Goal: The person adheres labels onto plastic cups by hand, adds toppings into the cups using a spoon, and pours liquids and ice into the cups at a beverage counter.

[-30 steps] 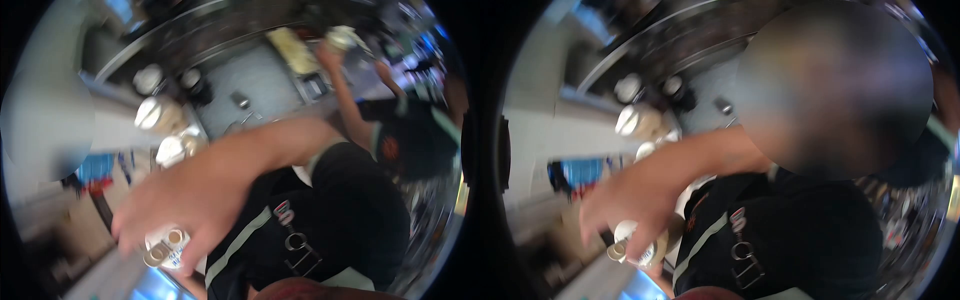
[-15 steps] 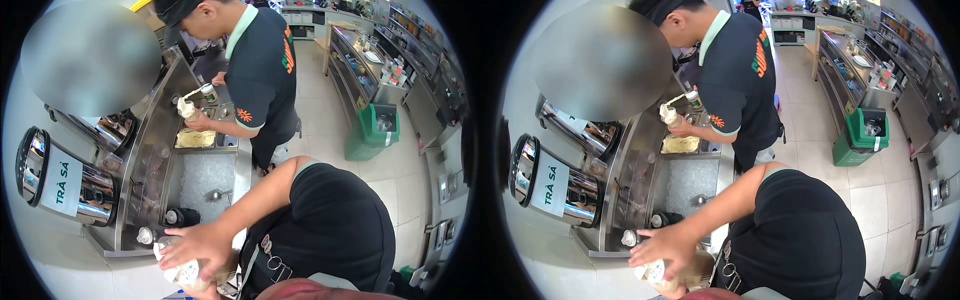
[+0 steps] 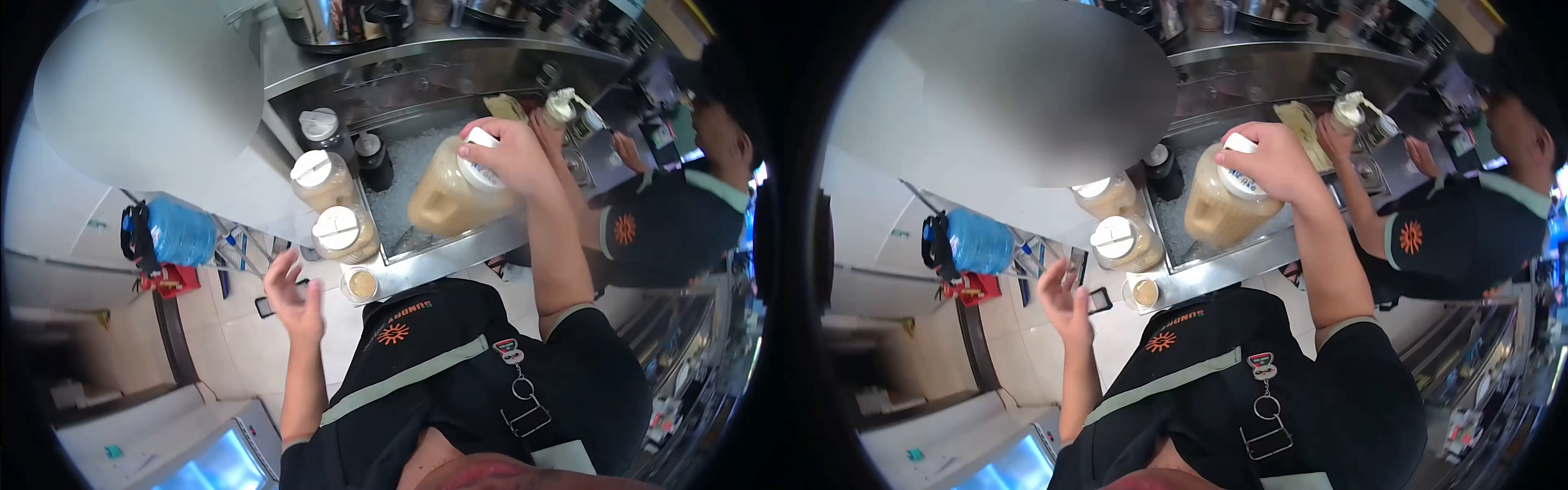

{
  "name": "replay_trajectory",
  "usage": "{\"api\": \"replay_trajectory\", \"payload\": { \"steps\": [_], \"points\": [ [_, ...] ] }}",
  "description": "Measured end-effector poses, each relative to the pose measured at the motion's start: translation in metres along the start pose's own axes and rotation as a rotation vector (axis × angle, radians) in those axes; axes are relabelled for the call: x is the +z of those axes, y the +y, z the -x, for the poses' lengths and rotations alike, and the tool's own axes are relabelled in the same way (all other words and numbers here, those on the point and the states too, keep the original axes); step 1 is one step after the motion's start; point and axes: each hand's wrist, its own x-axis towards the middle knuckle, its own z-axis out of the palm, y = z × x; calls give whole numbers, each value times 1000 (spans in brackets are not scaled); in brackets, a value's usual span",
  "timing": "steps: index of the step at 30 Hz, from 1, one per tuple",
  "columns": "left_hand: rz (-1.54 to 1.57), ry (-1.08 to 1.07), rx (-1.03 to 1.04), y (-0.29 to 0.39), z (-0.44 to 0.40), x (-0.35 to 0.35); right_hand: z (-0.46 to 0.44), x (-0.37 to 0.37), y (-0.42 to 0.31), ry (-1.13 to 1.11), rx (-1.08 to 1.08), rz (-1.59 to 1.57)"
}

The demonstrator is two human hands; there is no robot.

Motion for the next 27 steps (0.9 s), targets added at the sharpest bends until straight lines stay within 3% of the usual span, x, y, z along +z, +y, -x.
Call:
{"api": "replay_trajectory", "payload": {
  "steps": [1,2,4,9,12,14,15,16,18,27],
  "points": [
    [24,109,-115,-24,17,-22,-12,5,17,136,-70,-14],
    [-23,166,-215,-57,38,-42,-28,10,28,115,-68,-23],
    [-167,145,-404,-97,82,-59,-65,20,44,295,-187,73],
    [-288,22,-744,-120,137,-1,-178,56,98,393,-270,-38],
    [-309,6,-709,-143,146,30,-239,82,108,329,-202,-80],
    [-280,52,-731,-151,146,50,-274,98,110,188,-2,-42],
    [-219,76,-659,-157,145,56,-299,120,133,311,-269,-58],
    [-159,97,-584,-165,144,60,-341,147,167,300,-272,-69],
    [-199,133,-529,-170,143,65,-370,170,162,259,-247,-46],
    [-205,311,-517,-188,131,70,-431,234,157,137,-222,58]
  ]
}}
